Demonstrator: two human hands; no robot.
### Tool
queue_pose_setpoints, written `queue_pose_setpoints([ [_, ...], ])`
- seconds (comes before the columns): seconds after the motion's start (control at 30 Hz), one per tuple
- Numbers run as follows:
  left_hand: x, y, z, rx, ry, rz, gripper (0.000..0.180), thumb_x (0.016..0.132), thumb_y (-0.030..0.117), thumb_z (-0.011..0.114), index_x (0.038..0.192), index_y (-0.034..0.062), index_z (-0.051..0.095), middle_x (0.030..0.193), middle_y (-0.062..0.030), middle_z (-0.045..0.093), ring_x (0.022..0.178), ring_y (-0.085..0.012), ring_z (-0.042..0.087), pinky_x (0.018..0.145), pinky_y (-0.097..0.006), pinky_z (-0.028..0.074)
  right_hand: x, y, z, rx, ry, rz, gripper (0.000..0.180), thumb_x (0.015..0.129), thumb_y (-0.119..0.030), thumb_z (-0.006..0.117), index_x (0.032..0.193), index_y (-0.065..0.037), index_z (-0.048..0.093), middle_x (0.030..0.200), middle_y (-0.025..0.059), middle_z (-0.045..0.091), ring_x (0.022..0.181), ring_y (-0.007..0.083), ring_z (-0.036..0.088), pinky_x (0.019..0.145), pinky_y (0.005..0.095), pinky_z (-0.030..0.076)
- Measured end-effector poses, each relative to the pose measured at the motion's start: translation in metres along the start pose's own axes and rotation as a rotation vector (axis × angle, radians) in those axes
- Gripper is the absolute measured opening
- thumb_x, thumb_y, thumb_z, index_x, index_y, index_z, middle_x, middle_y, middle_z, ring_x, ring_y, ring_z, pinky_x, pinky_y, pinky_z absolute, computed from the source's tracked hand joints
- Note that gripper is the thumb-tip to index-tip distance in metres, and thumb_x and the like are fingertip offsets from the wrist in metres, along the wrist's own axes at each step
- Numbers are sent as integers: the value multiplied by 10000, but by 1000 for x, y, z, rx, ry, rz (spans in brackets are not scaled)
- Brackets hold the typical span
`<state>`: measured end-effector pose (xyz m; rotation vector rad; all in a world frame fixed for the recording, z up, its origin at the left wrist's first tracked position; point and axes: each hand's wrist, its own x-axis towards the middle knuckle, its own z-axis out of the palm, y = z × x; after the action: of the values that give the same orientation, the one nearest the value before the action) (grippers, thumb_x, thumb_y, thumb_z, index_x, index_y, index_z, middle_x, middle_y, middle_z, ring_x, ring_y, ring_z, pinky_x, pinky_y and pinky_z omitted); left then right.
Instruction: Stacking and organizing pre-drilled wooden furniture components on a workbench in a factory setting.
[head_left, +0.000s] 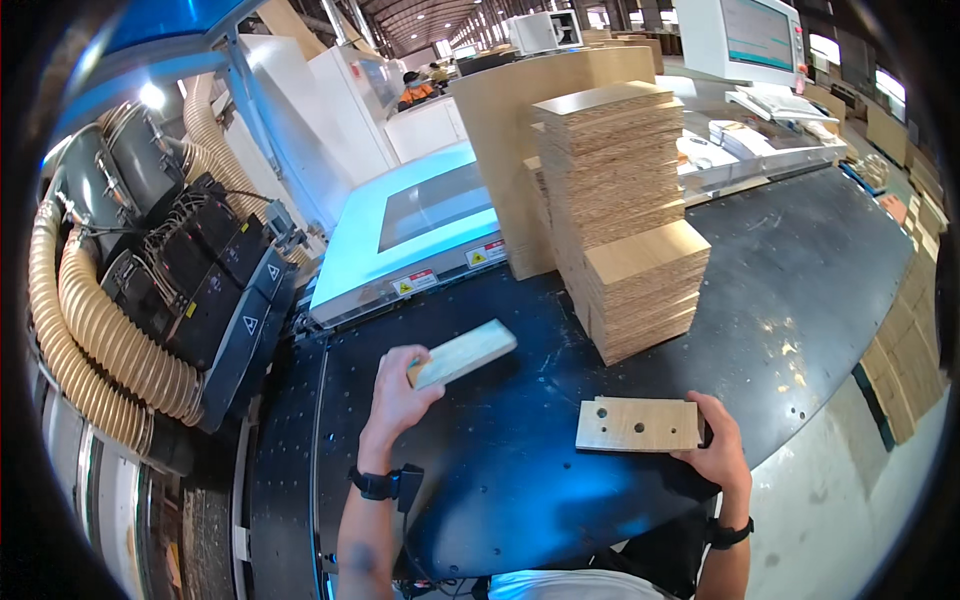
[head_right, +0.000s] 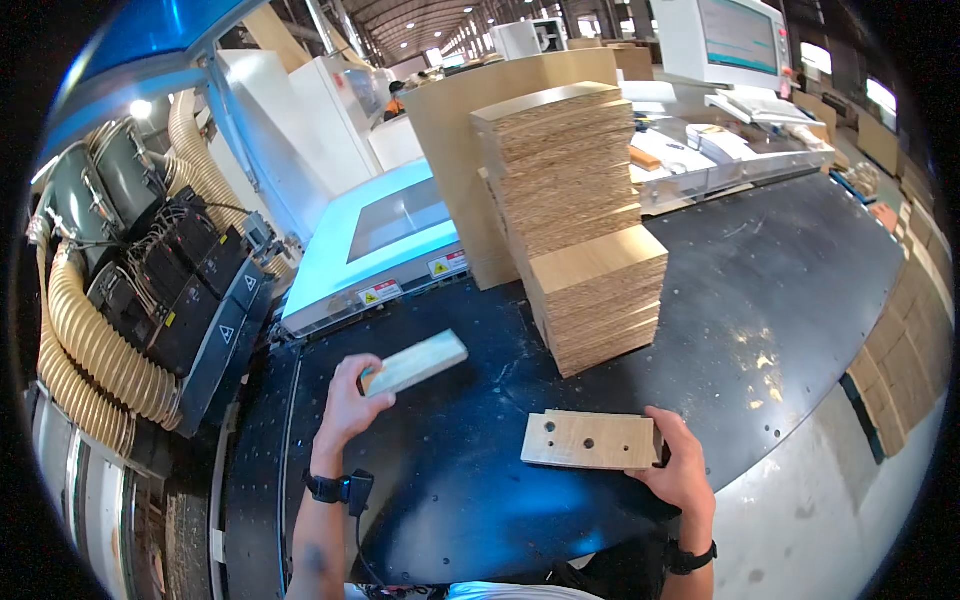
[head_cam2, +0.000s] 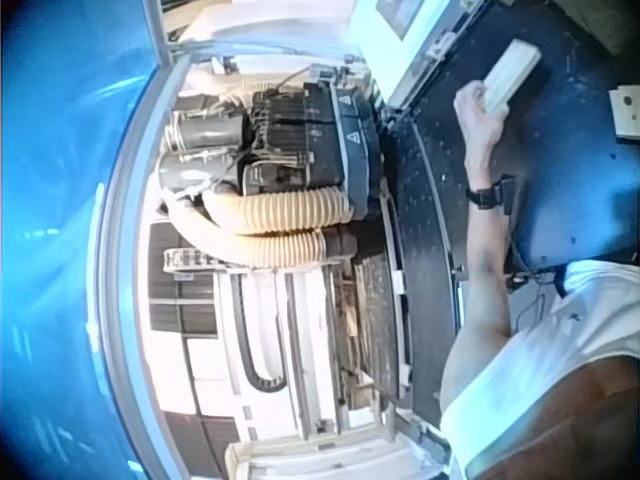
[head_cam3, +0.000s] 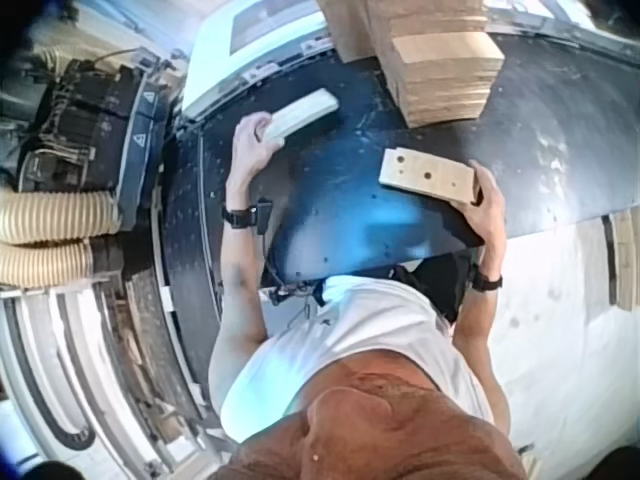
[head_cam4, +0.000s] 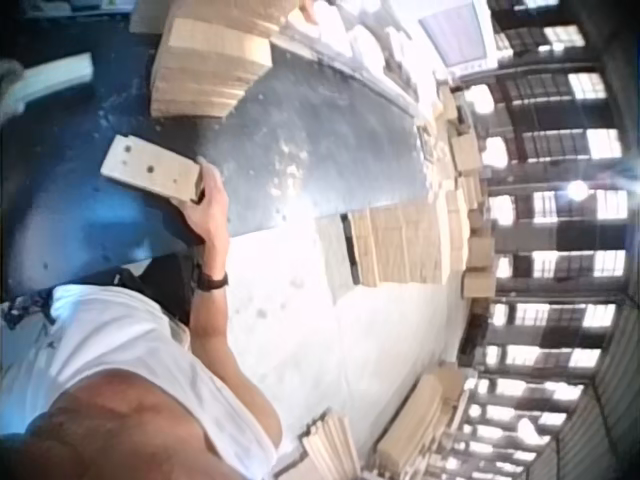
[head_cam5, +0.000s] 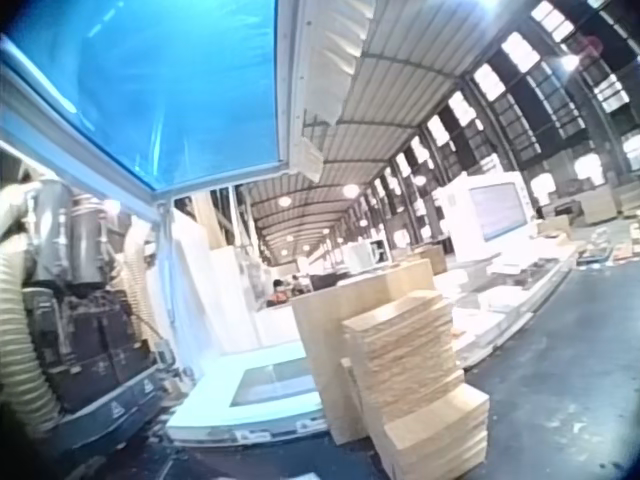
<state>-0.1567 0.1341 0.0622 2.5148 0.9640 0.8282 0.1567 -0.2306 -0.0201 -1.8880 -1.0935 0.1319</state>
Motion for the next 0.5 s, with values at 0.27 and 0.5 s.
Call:
queue_pose_setpoints([
  [0.27, -26, -156, -14, 257, 12, -152, 406, 638, 12, 829, 1004, 89, 670, 1117, -144, 659, 1142, -396, 590, 1011, -472, 493, 2, -1, 3, -13, 5, 33, 854, 537, -30, 954, 1318, -7, 611, 1215, 134, 670, 1122, 326, 669, 988, 391, 529],
  [0.5, 2, -174, -7, 483, 106, -109, 310, 735, 80, 802, 1041, 87, 751, 1081, -117, 678, 1104, -351, 596, 948, -476, 482, 0, 12, 7, 40, 19, 27, 889, 516, -23, 943, 1331, 30, 591, 1170, 149, 654, 1064, 305, 657, 964, 369, 509],
])
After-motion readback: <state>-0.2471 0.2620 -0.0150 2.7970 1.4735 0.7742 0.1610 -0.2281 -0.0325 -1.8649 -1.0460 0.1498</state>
